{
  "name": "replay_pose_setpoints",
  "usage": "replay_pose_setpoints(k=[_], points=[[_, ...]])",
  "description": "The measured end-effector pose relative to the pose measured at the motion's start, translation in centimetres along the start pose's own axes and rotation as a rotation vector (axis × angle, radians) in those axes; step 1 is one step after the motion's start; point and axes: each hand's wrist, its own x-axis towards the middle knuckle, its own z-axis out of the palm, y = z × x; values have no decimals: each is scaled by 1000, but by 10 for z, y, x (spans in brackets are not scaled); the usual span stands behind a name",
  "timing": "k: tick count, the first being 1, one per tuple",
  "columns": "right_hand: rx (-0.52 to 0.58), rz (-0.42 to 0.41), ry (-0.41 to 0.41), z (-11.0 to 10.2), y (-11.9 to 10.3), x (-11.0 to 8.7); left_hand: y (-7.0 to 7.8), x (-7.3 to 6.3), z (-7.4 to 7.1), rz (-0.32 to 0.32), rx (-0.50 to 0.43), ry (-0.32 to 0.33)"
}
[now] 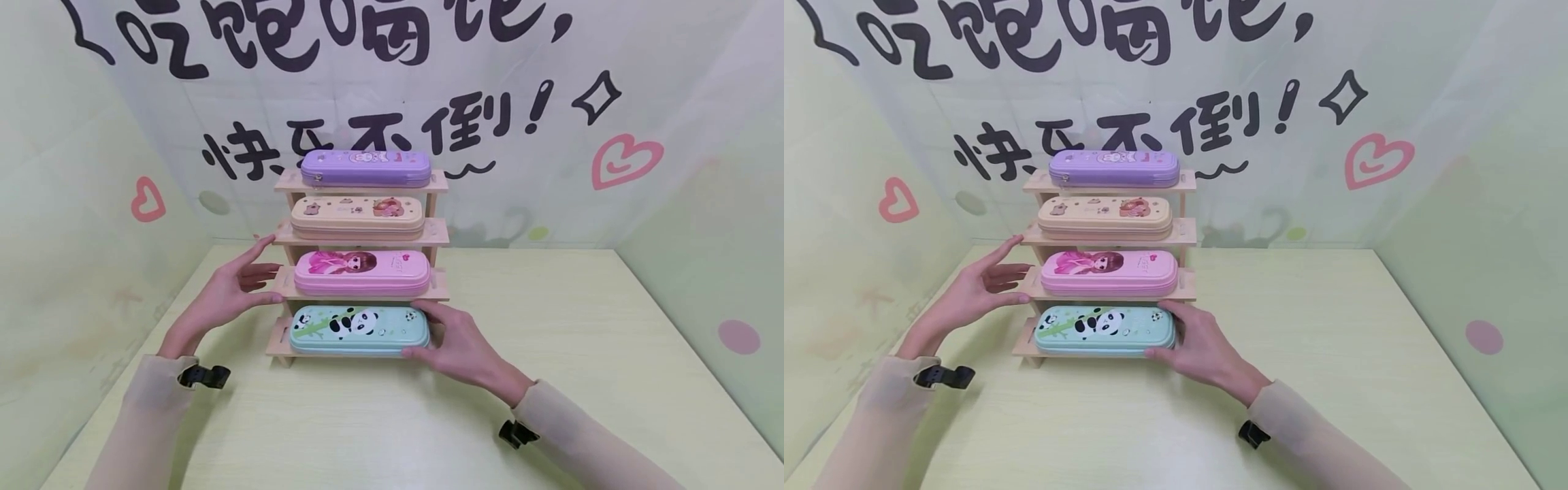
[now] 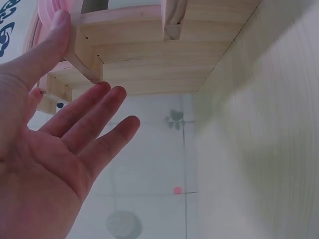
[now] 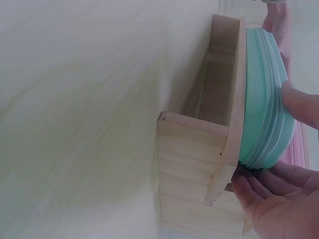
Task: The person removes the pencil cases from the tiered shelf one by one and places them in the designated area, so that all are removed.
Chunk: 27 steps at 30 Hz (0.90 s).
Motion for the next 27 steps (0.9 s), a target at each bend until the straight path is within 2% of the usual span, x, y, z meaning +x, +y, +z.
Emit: replay_pose_setpoints(k=[7, 18, 27], points=[[-33, -3, -23, -3, -1, -1, -4, 2, 1, 15, -48, -10], [-16, 31, -87, -4, -3, 2, -4, 0, -1, 1, -47, -12], [-28, 24, -79, -5, -4, 2, -3, 1, -1, 6, -51, -10]])
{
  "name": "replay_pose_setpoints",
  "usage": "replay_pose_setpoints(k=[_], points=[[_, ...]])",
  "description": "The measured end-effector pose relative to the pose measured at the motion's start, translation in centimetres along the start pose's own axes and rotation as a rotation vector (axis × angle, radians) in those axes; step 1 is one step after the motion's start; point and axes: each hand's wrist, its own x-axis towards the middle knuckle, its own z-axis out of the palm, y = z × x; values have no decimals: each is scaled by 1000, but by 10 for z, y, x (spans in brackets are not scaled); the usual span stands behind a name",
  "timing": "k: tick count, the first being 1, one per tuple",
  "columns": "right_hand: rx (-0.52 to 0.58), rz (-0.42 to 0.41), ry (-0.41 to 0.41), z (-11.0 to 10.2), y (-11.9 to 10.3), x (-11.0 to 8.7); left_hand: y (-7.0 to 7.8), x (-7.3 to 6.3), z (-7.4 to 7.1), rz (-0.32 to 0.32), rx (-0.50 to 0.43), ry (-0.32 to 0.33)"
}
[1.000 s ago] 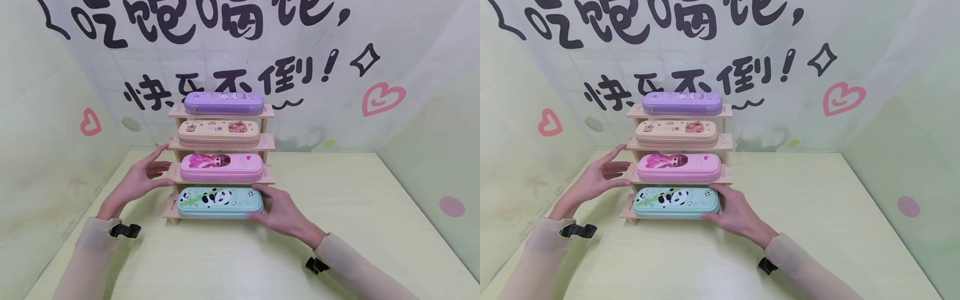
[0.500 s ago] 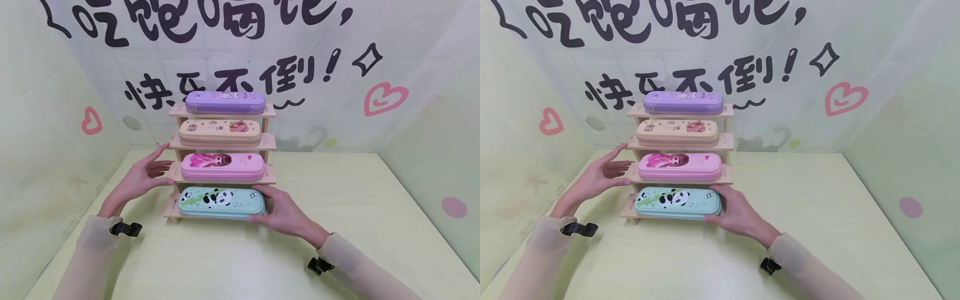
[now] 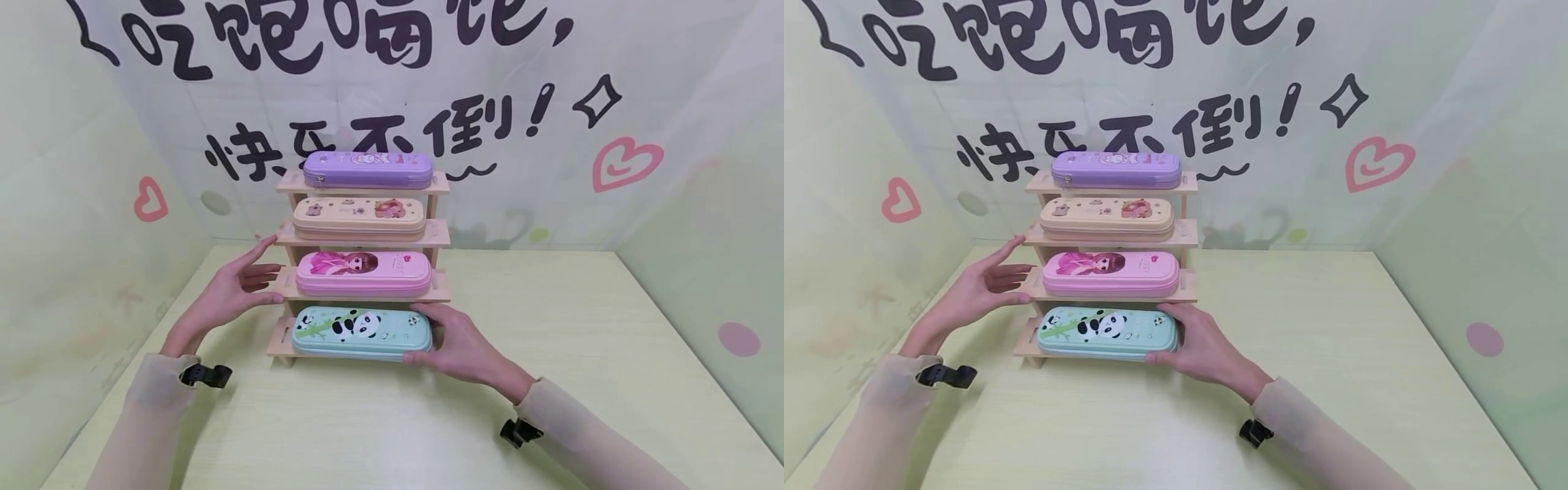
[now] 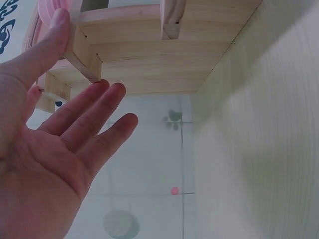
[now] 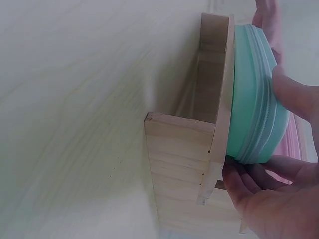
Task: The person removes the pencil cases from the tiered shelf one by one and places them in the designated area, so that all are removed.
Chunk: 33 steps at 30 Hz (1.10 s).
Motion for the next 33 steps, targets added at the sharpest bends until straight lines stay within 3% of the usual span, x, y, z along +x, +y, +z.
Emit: replay_pose_setpoints(k=[9, 33], points=[[-17, 15, 9, -2, 2, -4, 1, -1, -1, -23, 4, 1], [127, 15, 27, -18, 21, -20, -2, 0, 0, -8, 4, 10]])
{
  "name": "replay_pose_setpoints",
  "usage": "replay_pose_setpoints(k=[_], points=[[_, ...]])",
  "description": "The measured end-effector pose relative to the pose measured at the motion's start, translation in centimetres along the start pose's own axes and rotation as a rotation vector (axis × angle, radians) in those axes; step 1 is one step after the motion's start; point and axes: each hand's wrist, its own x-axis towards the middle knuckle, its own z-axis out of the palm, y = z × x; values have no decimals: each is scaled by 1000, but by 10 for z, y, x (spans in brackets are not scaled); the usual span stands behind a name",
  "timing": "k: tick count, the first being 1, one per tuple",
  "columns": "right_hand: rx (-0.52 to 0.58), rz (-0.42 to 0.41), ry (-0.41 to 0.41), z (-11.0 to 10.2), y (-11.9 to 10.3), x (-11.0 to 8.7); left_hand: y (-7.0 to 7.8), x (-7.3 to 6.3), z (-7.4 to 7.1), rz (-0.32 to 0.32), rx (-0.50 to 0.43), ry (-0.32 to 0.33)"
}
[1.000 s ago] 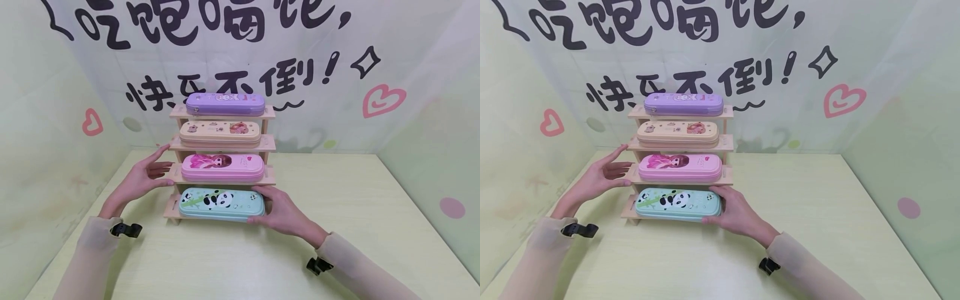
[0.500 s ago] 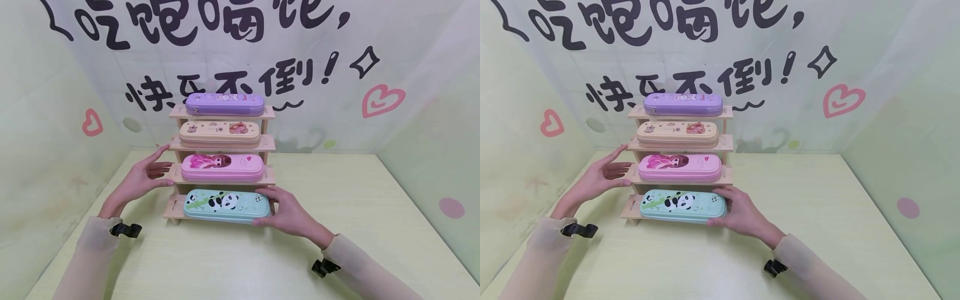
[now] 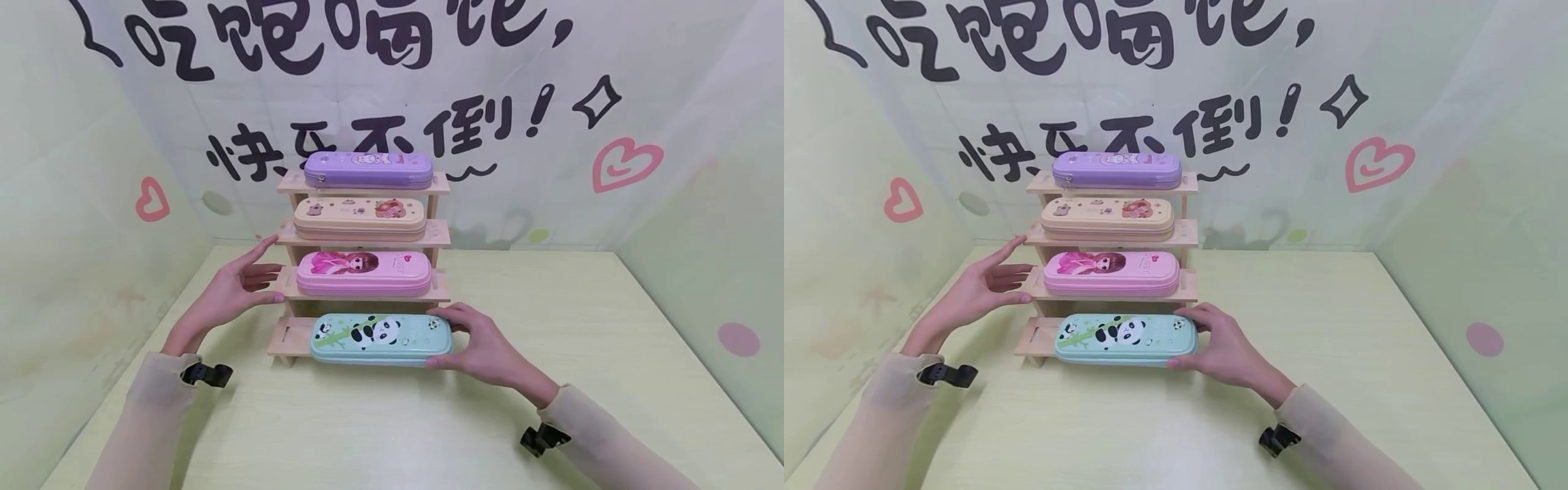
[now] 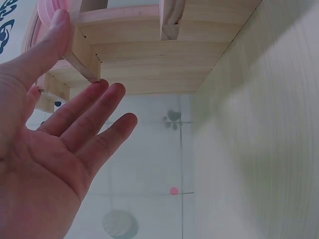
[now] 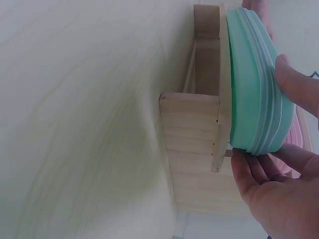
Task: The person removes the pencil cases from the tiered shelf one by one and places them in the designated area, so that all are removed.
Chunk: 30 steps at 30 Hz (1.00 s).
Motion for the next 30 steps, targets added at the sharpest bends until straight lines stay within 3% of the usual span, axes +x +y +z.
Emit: replay_pose_setpoints(k=[8, 17, 30], points=[[11, 13, -5, -6, 3, -4, -2, 1, 0, -32, 9, -11], [4, -26, 20, -16, 6, -9, 4, 1, 0, -32, -11, -9], [-1, -11, 12, -33, 12, -22, -3, 2, -1, -18, 3, -8]])
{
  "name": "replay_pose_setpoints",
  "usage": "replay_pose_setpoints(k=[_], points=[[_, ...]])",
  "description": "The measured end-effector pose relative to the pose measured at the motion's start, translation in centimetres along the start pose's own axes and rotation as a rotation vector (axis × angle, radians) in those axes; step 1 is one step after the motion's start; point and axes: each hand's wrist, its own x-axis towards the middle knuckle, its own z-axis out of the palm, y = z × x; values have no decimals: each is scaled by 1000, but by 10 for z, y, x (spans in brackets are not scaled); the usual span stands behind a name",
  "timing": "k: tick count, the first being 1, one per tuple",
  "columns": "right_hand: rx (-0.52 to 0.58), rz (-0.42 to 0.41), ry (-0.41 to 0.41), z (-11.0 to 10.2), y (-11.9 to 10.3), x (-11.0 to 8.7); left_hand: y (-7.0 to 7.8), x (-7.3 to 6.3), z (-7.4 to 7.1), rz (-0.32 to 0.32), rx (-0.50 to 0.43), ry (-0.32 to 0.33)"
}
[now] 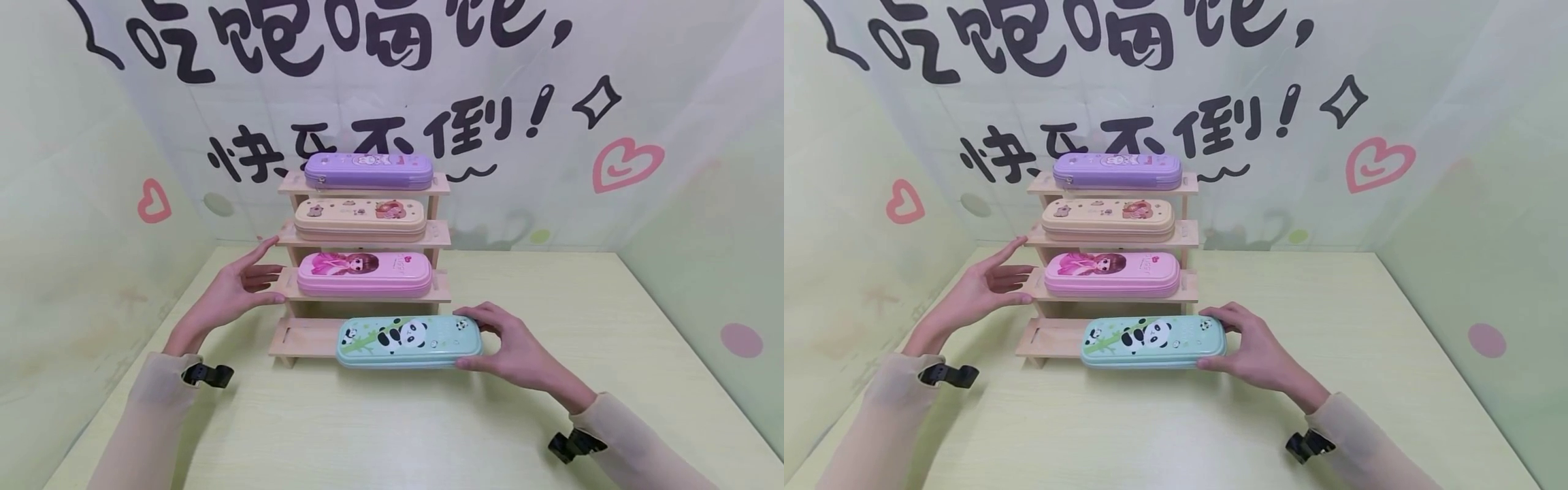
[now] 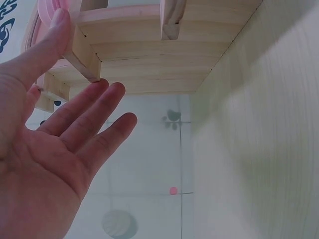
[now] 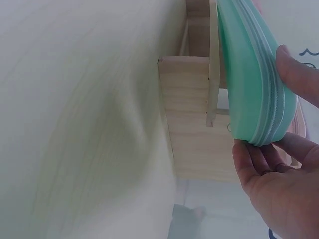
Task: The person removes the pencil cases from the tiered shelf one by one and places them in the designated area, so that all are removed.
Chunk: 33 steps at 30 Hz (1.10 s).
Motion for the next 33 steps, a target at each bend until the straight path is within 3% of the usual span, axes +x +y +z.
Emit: replay_pose_setpoints(k=[16, 26, 33], points=[[24, -27, 18, -31, 11, -28, 4, -2, 2, -14, -23, 1], [75, -123, 12, -60, 16, -46, 3, -1, 2, -10, -26, 5], [81, -139, 2, -78, 22, -57, 5, -1, 1, -8, -34, 0]])
